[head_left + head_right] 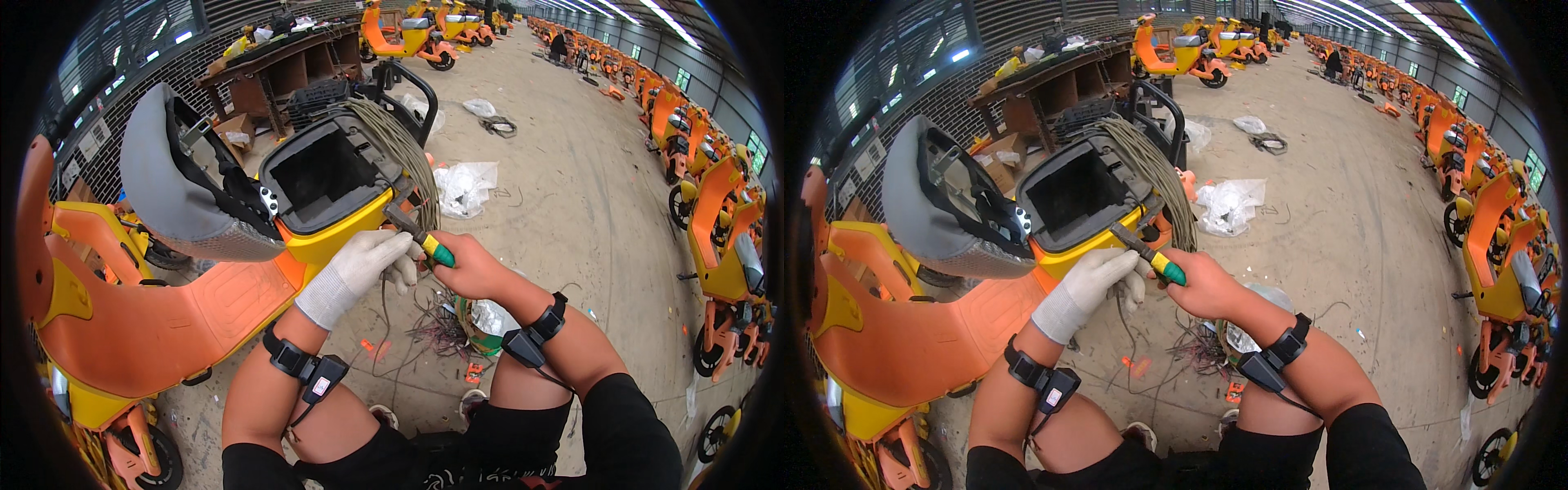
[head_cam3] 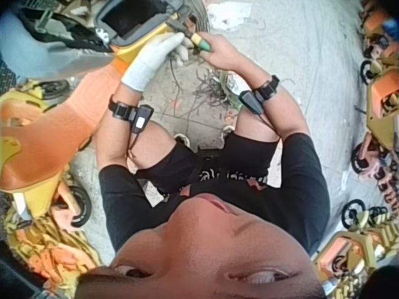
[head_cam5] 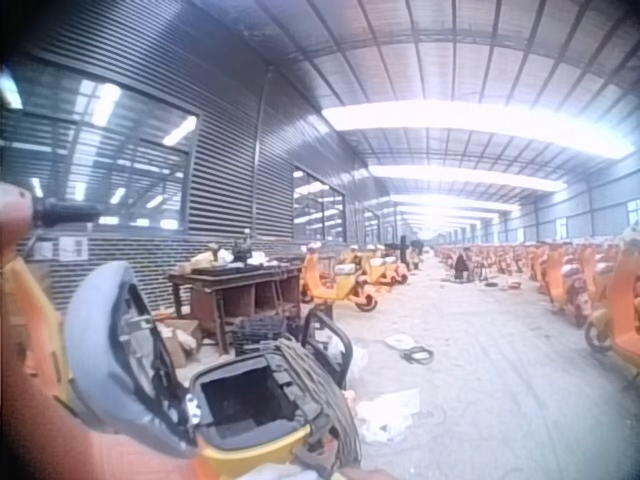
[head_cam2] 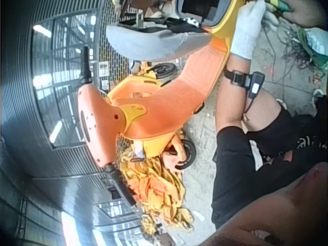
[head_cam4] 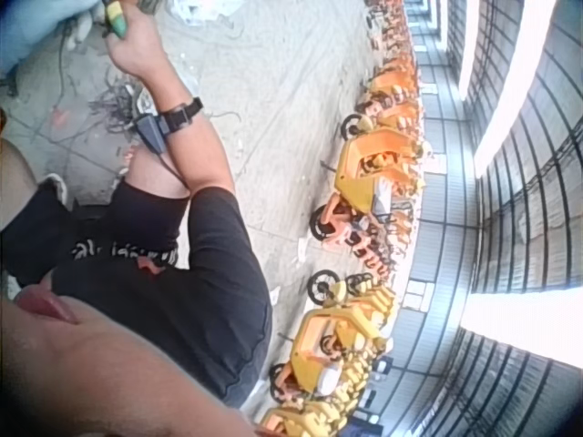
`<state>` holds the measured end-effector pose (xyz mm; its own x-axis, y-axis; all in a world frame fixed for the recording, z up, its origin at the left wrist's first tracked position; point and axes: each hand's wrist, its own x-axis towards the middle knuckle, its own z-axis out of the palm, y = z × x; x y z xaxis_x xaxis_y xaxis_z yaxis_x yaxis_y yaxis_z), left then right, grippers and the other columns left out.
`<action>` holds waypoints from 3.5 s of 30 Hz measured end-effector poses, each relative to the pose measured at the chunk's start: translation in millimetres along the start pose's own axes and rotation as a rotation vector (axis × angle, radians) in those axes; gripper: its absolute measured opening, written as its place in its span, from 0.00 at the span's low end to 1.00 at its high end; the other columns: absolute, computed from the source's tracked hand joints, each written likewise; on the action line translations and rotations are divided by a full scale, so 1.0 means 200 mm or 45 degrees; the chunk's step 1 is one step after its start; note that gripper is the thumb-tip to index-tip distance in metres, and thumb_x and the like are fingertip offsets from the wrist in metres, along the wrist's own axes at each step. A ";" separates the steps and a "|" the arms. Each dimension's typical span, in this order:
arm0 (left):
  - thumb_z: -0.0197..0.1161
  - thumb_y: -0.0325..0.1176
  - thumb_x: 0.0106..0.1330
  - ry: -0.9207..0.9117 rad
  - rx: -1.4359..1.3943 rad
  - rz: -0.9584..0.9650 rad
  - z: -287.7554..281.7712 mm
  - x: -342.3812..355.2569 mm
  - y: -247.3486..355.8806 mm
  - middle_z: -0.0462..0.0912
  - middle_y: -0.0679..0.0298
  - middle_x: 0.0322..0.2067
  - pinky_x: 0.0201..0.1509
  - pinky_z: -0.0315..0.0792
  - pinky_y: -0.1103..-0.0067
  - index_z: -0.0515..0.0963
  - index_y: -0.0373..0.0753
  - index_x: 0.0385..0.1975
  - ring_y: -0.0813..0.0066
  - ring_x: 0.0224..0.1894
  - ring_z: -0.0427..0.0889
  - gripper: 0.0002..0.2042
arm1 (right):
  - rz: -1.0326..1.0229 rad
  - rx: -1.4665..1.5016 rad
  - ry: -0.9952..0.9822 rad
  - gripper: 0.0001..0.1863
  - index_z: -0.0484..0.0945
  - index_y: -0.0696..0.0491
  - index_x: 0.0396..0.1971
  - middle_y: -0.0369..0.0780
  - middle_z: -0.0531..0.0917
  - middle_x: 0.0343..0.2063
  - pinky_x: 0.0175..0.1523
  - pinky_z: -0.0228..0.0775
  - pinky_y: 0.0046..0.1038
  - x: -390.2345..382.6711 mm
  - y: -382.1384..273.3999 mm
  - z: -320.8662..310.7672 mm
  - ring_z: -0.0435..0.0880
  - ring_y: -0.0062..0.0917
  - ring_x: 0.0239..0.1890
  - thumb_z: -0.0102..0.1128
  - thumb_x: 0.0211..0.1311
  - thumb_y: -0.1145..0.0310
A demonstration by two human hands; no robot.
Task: The person sits on the floor and uses pliers to cut and manipulate a bundle of wires on an orange scooter. They pull wires from a compartment, use the pliers to strip or cut specific wires, and handle the wiring harness by hand.
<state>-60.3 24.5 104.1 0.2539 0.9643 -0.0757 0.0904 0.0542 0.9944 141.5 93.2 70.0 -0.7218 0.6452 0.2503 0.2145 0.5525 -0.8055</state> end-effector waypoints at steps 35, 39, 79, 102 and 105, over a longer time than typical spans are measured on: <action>0.49 0.43 0.73 -0.017 -0.379 0.081 -0.10 0.01 -0.09 0.79 0.62 0.26 0.34 0.77 0.76 0.72 0.30 0.43 0.70 0.26 0.81 0.18 | 0.246 0.592 0.035 0.22 0.71 0.59 0.53 0.38 0.81 0.43 0.39 0.71 0.24 0.03 0.12 -0.02 0.84 0.25 0.41 0.45 0.55 0.81; 0.48 0.42 0.73 -0.017 -0.573 0.066 -0.06 -0.01 -0.07 0.79 0.63 0.26 0.33 0.77 0.75 0.71 0.30 0.45 0.70 0.26 0.80 0.18 | 0.132 0.503 -0.052 0.24 0.72 0.56 0.53 0.37 0.83 0.38 0.40 0.72 0.24 0.02 0.12 0.01 0.82 0.20 0.36 0.48 0.52 0.80; 0.47 0.44 0.71 -0.056 0.228 -0.275 0.02 -0.13 0.05 0.84 0.46 0.29 0.38 0.78 0.73 0.77 0.25 0.41 0.55 0.28 0.85 0.23 | -0.168 -0.179 -0.198 0.25 0.73 0.56 0.51 0.51 0.82 0.32 0.43 0.73 0.39 -0.02 0.00 0.00 0.80 0.48 0.36 0.52 0.47 0.77; 0.47 0.35 0.65 0.270 0.918 -0.662 -0.15 0.24 -0.29 0.86 0.52 0.33 0.41 0.78 0.71 0.79 0.29 0.39 0.62 0.33 0.87 0.16 | 0.442 -0.334 -0.248 0.17 0.75 0.62 0.39 0.55 0.81 0.38 0.48 0.72 0.43 0.14 0.19 0.25 0.80 0.49 0.44 0.51 0.51 0.70; 0.46 0.36 0.66 0.316 0.821 -0.627 -0.18 0.30 -0.33 0.85 0.51 0.34 0.41 0.78 0.73 0.77 0.27 0.42 0.66 0.30 0.87 0.18 | 0.517 -0.293 -0.277 0.17 0.75 0.63 0.39 0.55 0.81 0.39 0.48 0.72 0.42 0.18 0.15 0.26 0.80 0.49 0.44 0.51 0.51 0.70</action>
<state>-85.9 87.5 36.2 -0.1703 0.9025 -0.3956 0.6856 0.3969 0.6103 88.6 105.7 26.8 -0.6652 0.7206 -0.1955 0.6277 0.3980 -0.6690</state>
